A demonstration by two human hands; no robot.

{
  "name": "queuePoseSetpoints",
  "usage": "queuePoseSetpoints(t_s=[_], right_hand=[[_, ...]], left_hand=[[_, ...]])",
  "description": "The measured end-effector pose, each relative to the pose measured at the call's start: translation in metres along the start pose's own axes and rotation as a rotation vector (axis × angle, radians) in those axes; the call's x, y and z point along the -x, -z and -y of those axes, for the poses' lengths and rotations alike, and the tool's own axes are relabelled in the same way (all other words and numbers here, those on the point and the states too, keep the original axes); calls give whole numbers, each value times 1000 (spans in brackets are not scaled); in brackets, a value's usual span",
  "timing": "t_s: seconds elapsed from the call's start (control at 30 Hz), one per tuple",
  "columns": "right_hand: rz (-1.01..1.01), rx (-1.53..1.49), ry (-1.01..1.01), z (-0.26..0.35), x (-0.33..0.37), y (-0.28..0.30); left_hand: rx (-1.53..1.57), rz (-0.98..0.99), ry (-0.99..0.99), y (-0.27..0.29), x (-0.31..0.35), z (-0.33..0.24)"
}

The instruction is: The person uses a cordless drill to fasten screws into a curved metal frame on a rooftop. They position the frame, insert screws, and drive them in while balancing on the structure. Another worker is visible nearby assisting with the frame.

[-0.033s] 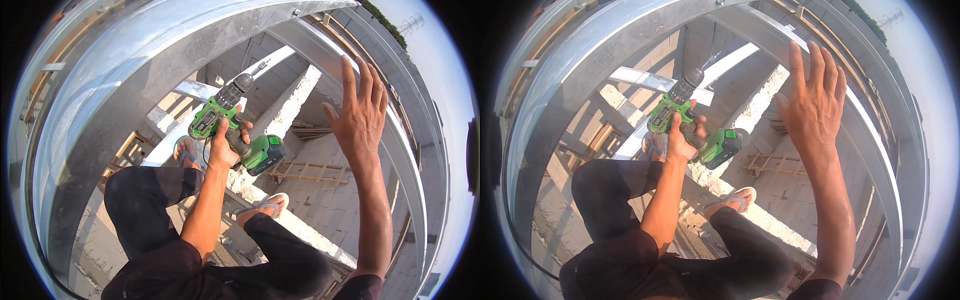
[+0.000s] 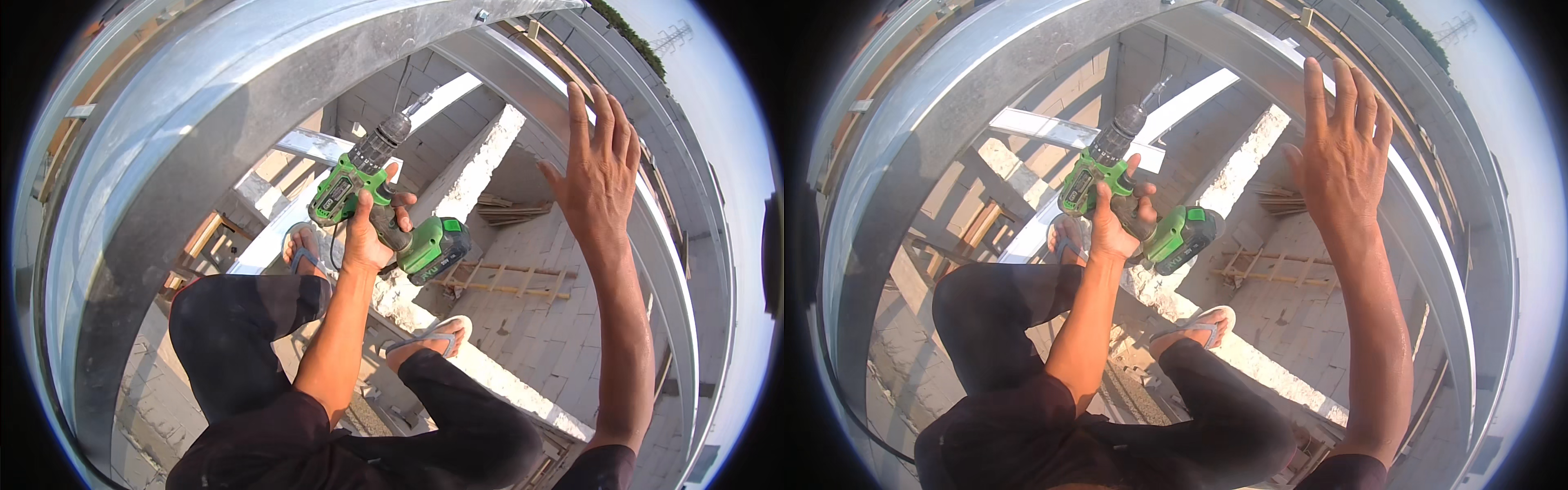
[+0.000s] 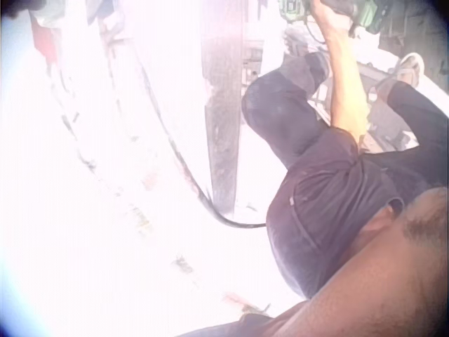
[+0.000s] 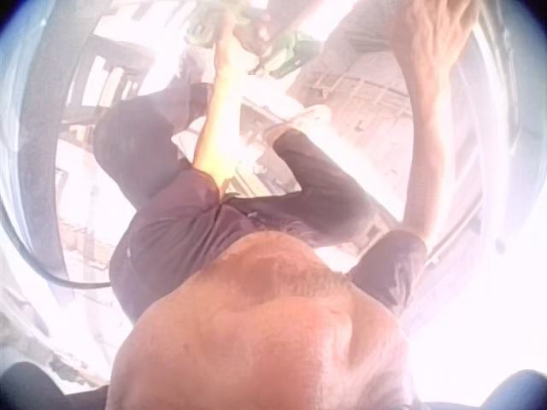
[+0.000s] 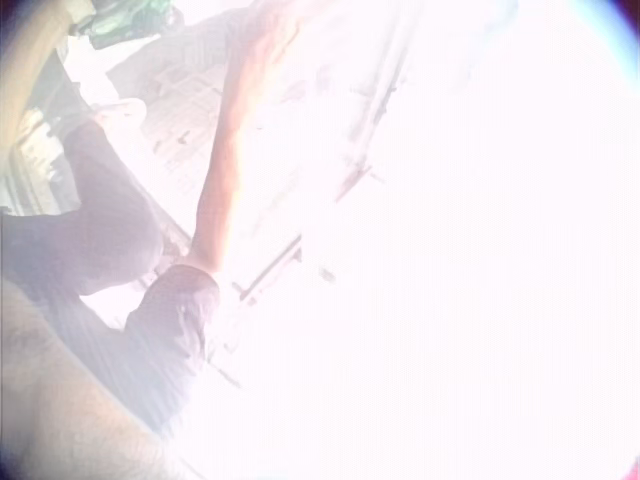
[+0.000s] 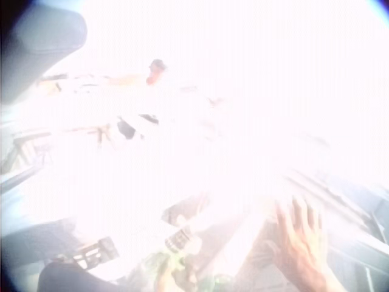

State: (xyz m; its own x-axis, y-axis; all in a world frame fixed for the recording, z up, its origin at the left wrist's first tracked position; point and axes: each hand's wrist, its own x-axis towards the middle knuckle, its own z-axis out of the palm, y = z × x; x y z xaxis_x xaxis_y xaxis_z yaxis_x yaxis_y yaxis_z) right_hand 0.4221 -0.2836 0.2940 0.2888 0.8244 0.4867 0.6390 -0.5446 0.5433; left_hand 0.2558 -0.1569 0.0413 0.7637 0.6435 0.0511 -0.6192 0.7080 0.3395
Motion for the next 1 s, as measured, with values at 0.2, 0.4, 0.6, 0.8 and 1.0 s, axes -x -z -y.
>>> queuePoseSetpoints(t_s=[0.2,0.4,0.6,0.8,1.0], right_hand=[[72,116,20,-41,-23,-65],[131,-54,39,-45,-32,-47],[212,-70,26,-43,-32,-47],[288,-247,6,-52,-40,-48],[408,-345,-54,-61,-47,-54]], left_hand=[[-27,-60,7,-6,-62,14],[73,-21,-23,-1,-73,24],[62,11,-6,12,-73,30],[2,8,-12,22,-76,34],[-40,-19,-31,17,-80,28]])
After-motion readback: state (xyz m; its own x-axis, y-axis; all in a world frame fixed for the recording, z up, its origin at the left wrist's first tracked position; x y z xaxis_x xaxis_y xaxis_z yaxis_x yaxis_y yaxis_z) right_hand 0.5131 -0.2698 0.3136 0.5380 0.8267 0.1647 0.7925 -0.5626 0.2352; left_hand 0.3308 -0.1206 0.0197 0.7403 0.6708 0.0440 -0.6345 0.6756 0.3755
